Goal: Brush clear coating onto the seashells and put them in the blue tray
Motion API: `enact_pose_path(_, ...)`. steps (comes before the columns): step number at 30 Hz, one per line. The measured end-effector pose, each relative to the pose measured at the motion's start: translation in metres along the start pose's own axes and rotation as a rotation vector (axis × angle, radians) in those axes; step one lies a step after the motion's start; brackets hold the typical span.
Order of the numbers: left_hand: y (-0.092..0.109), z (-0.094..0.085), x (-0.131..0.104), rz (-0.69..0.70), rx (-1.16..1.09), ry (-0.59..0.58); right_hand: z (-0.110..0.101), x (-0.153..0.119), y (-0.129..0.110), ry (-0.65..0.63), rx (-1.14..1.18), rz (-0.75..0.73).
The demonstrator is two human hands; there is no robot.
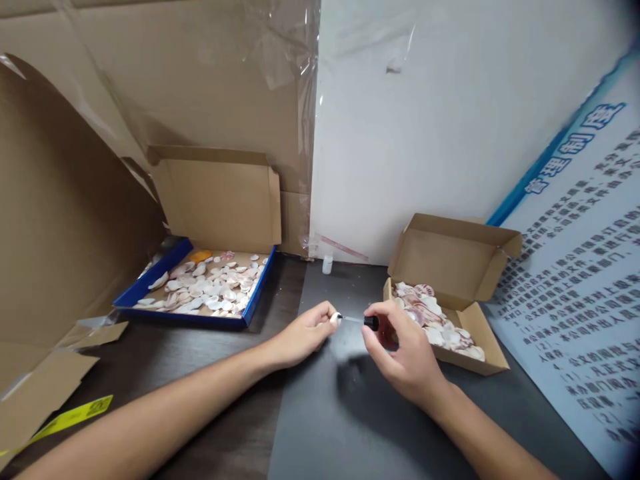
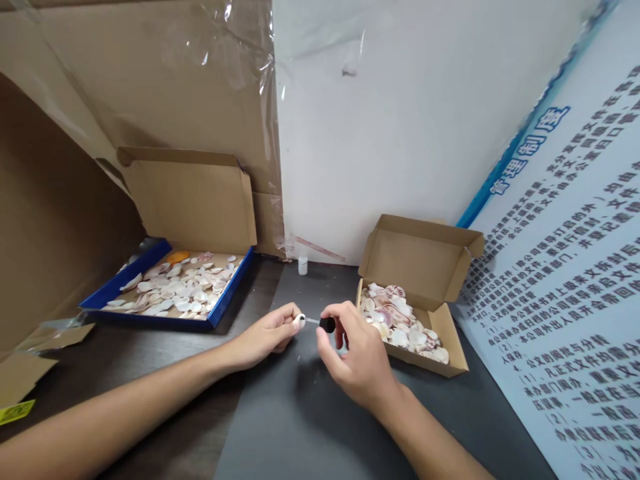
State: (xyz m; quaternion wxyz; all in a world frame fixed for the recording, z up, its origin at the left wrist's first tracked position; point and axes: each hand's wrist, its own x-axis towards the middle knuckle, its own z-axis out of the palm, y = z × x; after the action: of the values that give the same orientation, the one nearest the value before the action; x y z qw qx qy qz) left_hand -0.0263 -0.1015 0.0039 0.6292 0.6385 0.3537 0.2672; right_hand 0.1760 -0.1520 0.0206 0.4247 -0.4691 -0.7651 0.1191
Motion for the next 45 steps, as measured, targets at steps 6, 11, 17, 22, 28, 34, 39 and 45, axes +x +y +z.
enact_pose_path(6,0.0,-0.002,0.001,0.051,-0.032,-0.041,-0.001,-0.001,0.006,-0.018,-0.051,0.041)
enact_pose_path(11,-0.002,-0.004,0.002,0.07,-0.007,-0.044,-0.002,-0.003,0.007,-0.095,0.008,0.01)
enact_pose_path(17,-0.001,-0.002,0.002,0.095,0.044,-0.037,-0.001,-0.005,0.008,-0.098,-0.014,-0.003)
enact_pose_path(22,-0.001,-0.003,0.002,0.047,0.009,-0.039,-0.005,-0.005,0.008,-0.114,-0.059,-0.023)
enact_pose_path(28,-0.004,-0.009,0.002,0.009,-0.122,-0.105,-0.003,-0.006,0.009,-0.161,-0.007,-0.066)
enact_pose_path(34,-0.006,-0.011,0.003,-0.004,-0.192,-0.116,-0.002,-0.005,0.01,-0.164,0.011,-0.074)
enact_pose_path(39,-0.006,-0.011,0.003,-0.008,-0.223,-0.107,-0.003,-0.004,0.01,-0.114,-0.057,-0.04)
enact_pose_path(45,-0.006,-0.011,0.003,-0.006,-0.233,-0.097,-0.004,-0.004,0.012,-0.15,0.028,-0.044)
